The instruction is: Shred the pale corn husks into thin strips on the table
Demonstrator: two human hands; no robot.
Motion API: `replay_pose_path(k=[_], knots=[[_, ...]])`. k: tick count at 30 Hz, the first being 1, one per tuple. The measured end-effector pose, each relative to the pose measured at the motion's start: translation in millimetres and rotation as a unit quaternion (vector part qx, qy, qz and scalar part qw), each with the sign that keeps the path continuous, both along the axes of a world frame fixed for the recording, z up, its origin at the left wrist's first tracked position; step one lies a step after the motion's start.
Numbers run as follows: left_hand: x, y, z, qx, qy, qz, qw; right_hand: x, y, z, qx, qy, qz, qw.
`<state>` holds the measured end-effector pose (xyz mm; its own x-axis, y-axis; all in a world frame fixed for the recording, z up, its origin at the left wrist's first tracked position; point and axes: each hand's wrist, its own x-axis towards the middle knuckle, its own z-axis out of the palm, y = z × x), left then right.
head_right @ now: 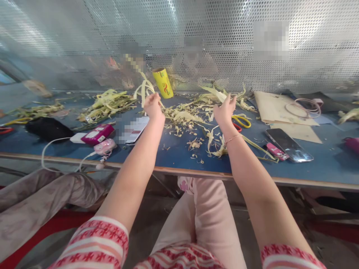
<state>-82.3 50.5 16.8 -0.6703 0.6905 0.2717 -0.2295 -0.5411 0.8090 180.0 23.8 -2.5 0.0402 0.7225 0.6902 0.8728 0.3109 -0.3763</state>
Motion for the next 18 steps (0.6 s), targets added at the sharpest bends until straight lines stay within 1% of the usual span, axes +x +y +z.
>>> replay_pose_path(k=[1, 2, 3, 4, 5, 6, 7, 9, 11, 15, 18], knots=[[0, 0, 0.0, 0.001, 0.004, -0.001, 1.000, -5, -7, 1.3, -0.007, -0.033, -0.022, 0.999], [1, -1, -0.1, 0.001, 0.008, -0.002, 1.000, -13, -16, 2.1, -0.023, -0.074, 0.000, 0.997], [2, -2, 0.0, 0.000, 0.012, -0.002, 1.000, -24, -24, 2.2, -0.050, -0.132, 0.064, 0.988], [4, -4, 0.2, -0.001, 0.015, -0.002, 1.000, -36, -33, 1.3, -0.082, -0.194, 0.144, 0.967], [5, -5, 0.4, -0.001, 0.017, -0.003, 1.000, -49, -40, -0.7, -0.102, -0.242, 0.206, 0.943], [7, -6, 0.7, 0.001, 0.018, -0.007, 1.000, -61, -47, -3.6, -0.115, -0.279, 0.245, 0.921], [8, -8, 1.0, 0.005, 0.021, -0.013, 1.000, -72, -51, -6.9, -0.125, -0.306, 0.263, 0.907], [11, -10, 1.5, 0.008, 0.026, -0.027, 0.999, -86, -55, -13.6, -0.140, -0.332, 0.260, 0.896], [13, -12, 1.8, 0.005, 0.032, -0.032, 0.999, -91, -54, -18.0, -0.161, -0.336, 0.235, 0.898], [14, -13, 1.8, 0.005, 0.046, -0.030, 0.998, -81, -51, -17.5, -0.198, -0.321, 0.175, 0.909], [15, -12, 1.5, 0.004, 0.046, -0.028, 0.999, -74, -54, -14.0, -0.207, -0.320, 0.138, 0.914]])
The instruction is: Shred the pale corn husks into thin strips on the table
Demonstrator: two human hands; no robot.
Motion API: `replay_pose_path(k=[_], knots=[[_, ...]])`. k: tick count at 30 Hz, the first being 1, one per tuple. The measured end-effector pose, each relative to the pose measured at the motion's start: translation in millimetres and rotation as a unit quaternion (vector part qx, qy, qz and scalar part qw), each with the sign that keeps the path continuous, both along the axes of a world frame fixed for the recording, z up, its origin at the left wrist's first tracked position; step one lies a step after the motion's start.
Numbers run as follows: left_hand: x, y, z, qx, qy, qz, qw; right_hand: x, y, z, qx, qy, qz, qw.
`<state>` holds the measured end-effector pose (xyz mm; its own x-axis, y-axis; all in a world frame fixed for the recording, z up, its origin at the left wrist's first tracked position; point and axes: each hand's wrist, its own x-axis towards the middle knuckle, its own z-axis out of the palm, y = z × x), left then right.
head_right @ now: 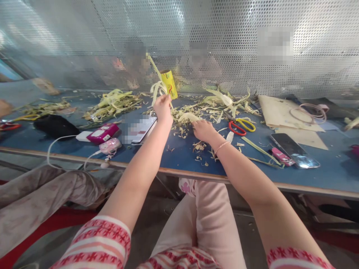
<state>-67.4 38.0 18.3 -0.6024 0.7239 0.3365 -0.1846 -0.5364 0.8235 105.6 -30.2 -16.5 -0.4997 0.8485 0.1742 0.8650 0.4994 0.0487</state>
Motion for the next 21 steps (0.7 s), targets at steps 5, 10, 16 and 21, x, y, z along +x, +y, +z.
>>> replay_pose_path(k=[5, 10, 16, 21], knots=[[-1, 3, -1.8, -0.001, 0.003, -0.024, 1.000, -2, -4, 1.3, 0.057, -0.009, 0.016, 0.998], [-3, 6, -4.3, 0.016, 0.013, -0.027, 0.999, -6, 10, -4.2, -0.001, -0.052, 0.156, 0.986], [-4, 8, -5.2, 0.016, 0.015, -0.029, 0.999, -7, 17, -6.4, -0.032, -0.043, 0.149, 0.987], [-1, 4, -2.1, 0.007, 0.005, -0.034, 0.999, -8, 10, -5.1, -0.029, -0.035, 0.127, 0.991]])
